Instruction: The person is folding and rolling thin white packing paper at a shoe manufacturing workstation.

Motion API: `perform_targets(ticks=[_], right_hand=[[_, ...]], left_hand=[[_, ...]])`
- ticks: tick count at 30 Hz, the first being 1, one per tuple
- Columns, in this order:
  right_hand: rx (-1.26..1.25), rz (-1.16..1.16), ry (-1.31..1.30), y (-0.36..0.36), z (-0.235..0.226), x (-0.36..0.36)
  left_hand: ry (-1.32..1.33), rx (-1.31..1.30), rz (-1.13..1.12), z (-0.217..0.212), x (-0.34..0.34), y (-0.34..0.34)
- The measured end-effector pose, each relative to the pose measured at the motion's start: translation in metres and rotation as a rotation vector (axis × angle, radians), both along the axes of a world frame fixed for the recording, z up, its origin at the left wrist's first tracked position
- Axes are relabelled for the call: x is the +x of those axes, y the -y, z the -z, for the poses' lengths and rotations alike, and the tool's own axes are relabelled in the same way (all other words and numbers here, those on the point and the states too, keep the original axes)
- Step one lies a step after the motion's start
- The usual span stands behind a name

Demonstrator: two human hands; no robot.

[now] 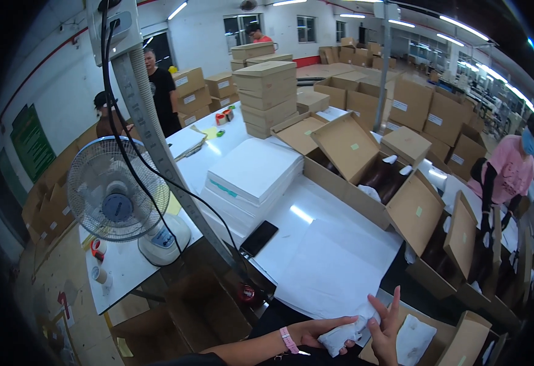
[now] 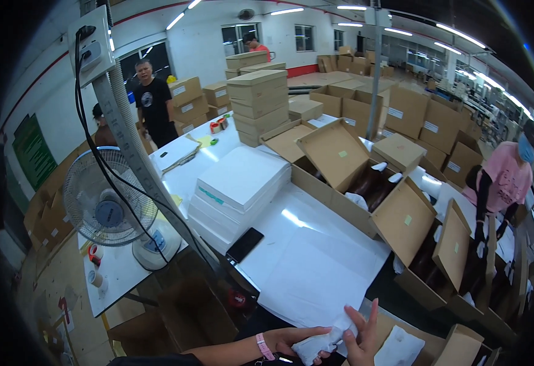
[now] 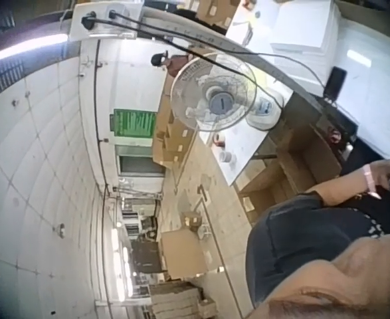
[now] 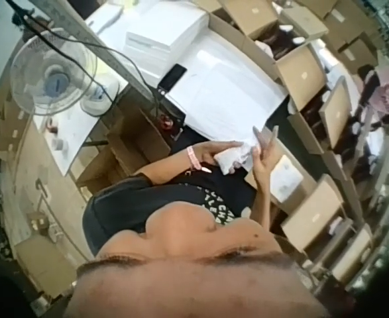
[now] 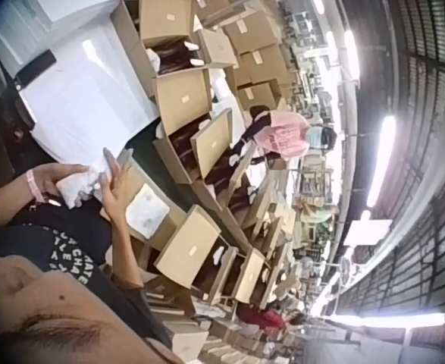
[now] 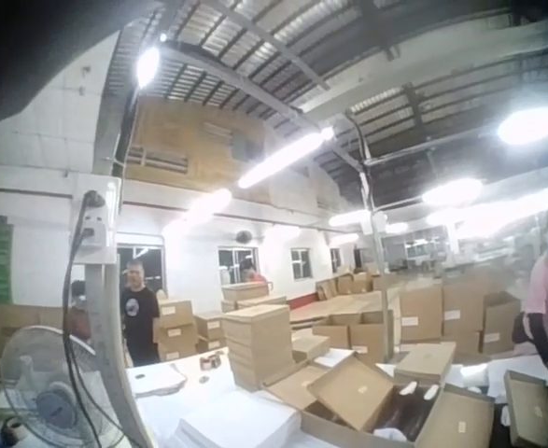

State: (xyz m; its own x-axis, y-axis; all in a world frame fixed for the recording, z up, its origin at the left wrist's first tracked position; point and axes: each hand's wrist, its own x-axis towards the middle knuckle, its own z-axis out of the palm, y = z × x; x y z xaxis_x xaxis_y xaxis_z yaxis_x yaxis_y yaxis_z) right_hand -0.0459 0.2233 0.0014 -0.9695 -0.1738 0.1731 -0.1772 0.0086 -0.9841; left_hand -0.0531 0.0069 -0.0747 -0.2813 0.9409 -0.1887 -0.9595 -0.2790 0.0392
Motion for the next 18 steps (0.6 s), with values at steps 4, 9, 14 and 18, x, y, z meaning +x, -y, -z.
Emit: perform_targets(ticks=[4, 9, 14, 18], right_hand=[[0.358, -0.458, 0.063, -0.052, 0.0, -0.013], [0.217, -0.888, 0.363, -0.038, -0.013, -0.015], [0.269, -0.683, 0.41, -0.056, -0.022, 0.033], [0.39, -0.53, 0.174, -0.064, 0.005, 0.058]], left_hand=[[-0.553, 0.018, 0.03, 0.004, 0.003, 0.028], [-0.735, -0.304, 0.301, -0.074, 0.022, 0.047], [-0.878, -0.58, 0.337, -0.091, 0.037, 0.022], [-1.329, -0.808, 0.273, -0.107, 0.046, 0.017]])
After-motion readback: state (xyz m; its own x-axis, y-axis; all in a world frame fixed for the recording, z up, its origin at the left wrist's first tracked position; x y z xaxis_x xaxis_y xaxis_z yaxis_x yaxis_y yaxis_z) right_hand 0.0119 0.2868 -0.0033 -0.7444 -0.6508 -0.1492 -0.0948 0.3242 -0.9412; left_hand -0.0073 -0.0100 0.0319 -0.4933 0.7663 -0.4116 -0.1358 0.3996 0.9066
